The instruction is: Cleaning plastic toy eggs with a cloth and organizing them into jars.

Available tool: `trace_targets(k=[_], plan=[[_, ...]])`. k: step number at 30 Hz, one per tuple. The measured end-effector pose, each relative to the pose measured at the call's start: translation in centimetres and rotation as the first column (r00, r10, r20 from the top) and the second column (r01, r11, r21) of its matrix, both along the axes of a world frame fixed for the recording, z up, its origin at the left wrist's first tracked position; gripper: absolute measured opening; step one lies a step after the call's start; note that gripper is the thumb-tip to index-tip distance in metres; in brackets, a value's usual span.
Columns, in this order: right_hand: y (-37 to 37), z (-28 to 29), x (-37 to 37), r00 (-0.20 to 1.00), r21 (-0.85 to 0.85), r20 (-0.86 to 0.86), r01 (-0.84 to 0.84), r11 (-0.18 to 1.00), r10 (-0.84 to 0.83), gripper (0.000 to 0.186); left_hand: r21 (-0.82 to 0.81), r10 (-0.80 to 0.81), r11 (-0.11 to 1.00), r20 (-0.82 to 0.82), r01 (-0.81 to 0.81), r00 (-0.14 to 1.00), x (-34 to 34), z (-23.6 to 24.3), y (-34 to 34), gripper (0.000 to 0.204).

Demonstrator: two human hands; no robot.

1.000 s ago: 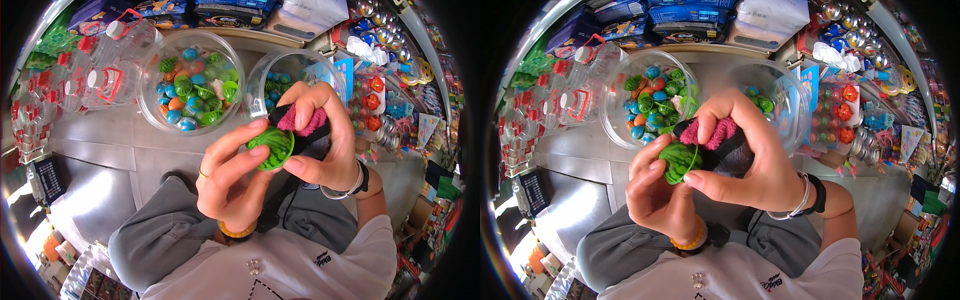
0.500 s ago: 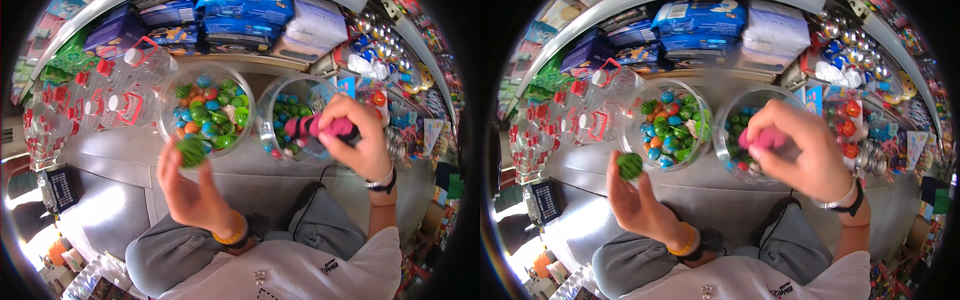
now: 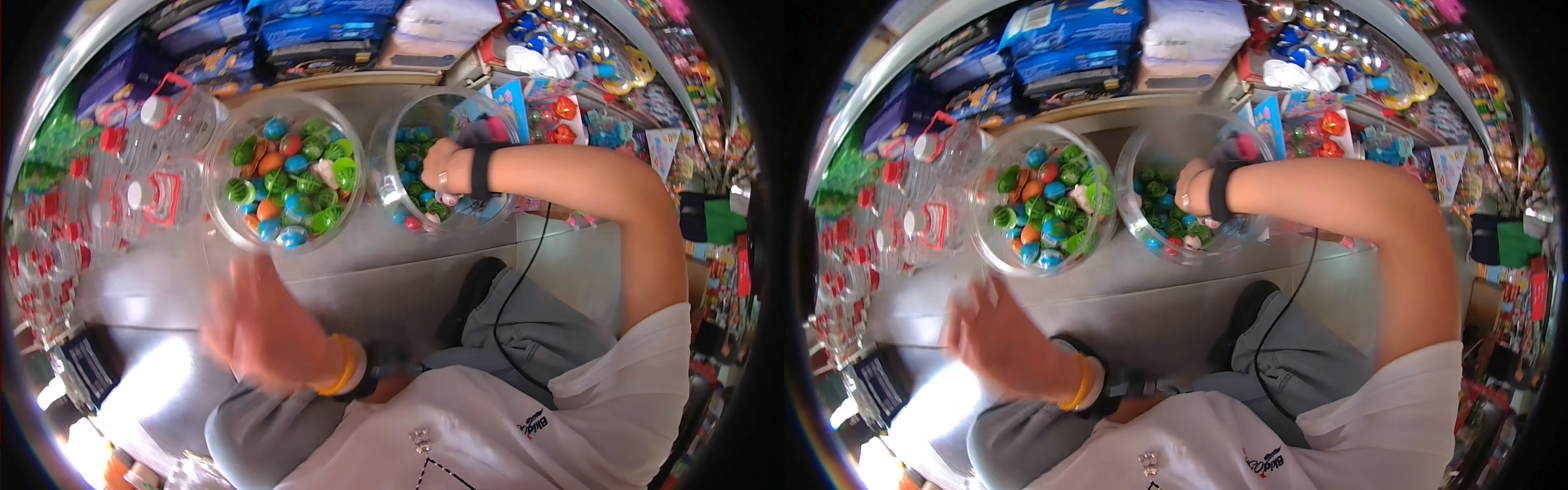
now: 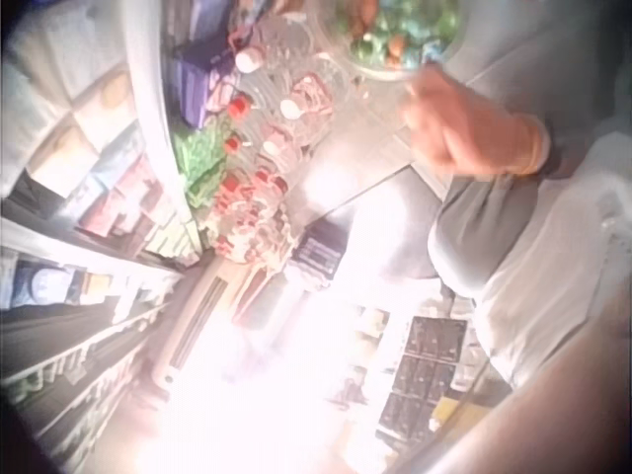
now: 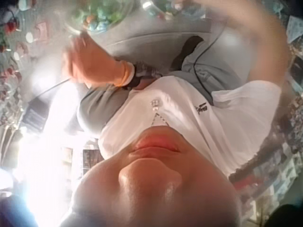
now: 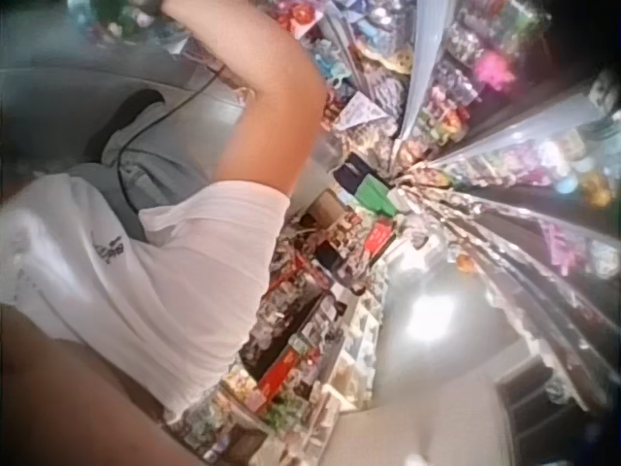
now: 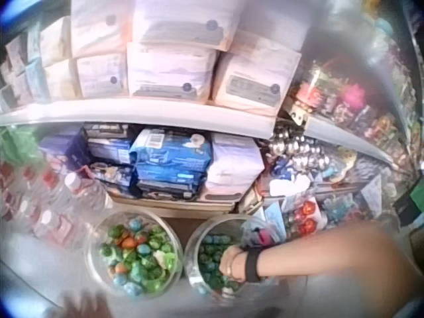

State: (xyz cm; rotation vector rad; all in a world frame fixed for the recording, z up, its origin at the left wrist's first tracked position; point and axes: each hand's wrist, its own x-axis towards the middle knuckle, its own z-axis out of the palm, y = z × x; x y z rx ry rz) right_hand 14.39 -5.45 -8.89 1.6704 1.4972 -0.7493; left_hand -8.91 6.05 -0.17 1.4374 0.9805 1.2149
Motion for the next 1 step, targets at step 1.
trace_targets(k=[1], plan=[[-1.83, -3.46, 1.39, 0.998, -0.079, -0.047, 0.026, 0.997, -0.030, 0.021, -0.047, -0.069, 0.996, 0.007, 0.070, 0.998, 2.42, -2.54, -0.12, 0.036]])
